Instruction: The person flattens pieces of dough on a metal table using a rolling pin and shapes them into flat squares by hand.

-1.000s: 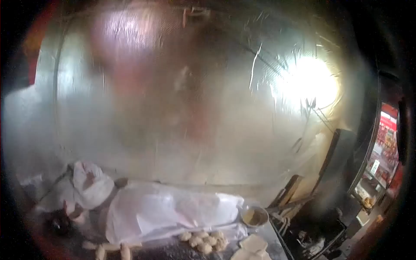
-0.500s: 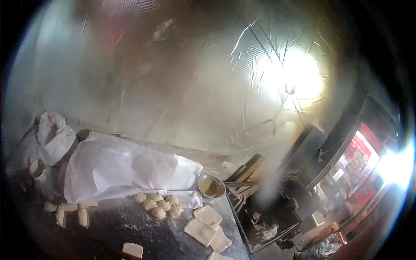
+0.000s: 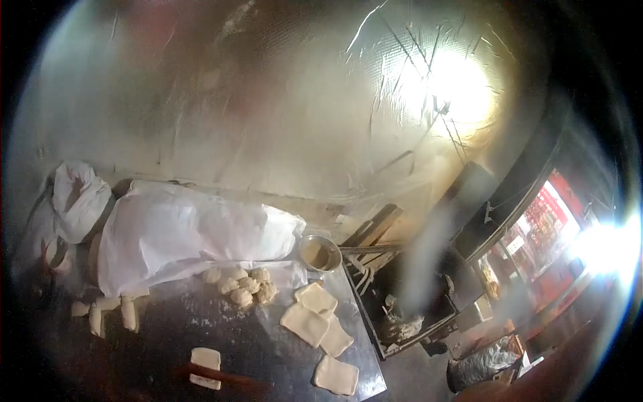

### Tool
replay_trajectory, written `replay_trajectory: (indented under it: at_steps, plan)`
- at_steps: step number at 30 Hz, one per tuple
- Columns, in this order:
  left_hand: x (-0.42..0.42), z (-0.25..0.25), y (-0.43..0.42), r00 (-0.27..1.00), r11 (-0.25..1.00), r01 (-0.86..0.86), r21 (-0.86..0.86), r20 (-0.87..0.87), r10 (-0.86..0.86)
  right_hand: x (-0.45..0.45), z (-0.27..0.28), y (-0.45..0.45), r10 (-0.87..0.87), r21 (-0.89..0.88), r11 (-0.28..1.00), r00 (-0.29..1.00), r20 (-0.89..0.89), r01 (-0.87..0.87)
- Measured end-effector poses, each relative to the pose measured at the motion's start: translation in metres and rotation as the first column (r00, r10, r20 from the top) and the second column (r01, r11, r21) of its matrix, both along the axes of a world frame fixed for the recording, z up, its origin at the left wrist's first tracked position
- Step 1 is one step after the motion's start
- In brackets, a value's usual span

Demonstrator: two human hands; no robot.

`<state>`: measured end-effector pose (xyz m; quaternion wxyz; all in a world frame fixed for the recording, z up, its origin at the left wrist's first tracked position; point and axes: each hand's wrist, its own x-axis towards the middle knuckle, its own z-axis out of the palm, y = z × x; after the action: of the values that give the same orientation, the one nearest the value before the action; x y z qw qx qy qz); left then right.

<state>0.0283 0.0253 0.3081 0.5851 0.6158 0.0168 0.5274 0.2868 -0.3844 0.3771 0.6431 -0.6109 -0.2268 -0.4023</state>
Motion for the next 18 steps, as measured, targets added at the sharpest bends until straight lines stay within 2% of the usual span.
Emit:
replay_trajectory:
  at_steps: [5, 9, 18]
  plan:
    - [-0.019, -0.003, -0.002, 1.0, 0.999, -0.004, 0.045, 0.022, 0.003, -0.015, 0.008, -0.028, -0.076, -0.013, 0.997, 0.997, -0.01, 0.076]
    - [-0.036, 0.01, -0.007, 0.999, 0.997, -0.004, 0.082, 0.041, 0.0, -0.028, 0.045, -0.045, -0.108, -0.098, 0.99, 0.994, -0.031, 0.105]
    - [-0.038, 0.01, -0.016, 0.999, 0.991, -0.016, 0.135, 0.052, 0.009, -0.03, 0.043, -0.049, -0.131, -0.107, 0.985, 0.991, 0.016, 0.132]
